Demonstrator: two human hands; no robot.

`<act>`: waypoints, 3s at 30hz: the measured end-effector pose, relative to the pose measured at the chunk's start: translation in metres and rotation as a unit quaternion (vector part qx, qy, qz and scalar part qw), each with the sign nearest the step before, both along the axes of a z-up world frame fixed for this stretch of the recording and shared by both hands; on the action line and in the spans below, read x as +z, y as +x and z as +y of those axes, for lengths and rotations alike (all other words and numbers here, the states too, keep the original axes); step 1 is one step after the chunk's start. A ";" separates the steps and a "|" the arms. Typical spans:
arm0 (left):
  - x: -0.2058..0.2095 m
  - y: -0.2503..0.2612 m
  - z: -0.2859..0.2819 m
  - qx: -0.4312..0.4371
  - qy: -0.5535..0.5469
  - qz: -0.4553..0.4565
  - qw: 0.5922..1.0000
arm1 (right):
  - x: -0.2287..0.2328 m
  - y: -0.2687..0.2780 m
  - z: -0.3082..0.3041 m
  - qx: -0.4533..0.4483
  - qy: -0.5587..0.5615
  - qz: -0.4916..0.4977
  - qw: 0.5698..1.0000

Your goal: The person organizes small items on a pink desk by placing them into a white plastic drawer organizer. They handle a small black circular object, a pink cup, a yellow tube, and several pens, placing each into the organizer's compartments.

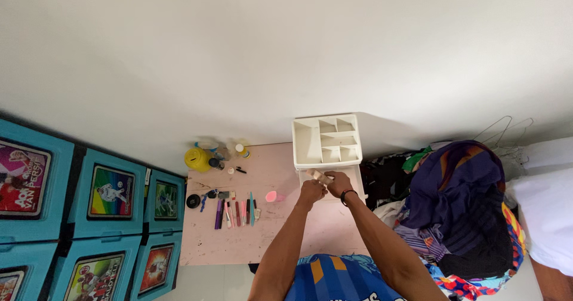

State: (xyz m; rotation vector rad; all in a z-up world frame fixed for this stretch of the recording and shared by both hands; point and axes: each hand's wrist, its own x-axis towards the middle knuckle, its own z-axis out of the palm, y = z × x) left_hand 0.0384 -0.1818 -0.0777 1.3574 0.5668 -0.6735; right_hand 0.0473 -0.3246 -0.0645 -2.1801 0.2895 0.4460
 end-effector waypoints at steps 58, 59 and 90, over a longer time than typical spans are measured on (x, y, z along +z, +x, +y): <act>0.000 0.019 0.010 0.069 -0.033 0.018 0.997 | -0.006 0.008 -0.007 -0.232 0.333 0.150 0.902; 0.000 0.019 0.009 0.066 -0.039 0.008 0.997 | -0.006 0.008 -0.007 -0.238 0.327 0.138 0.904; -0.002 0.008 -0.026 -0.145 0.153 -0.101 0.972 | -0.006 -0.006 -0.019 -0.066 -0.086 0.057 0.992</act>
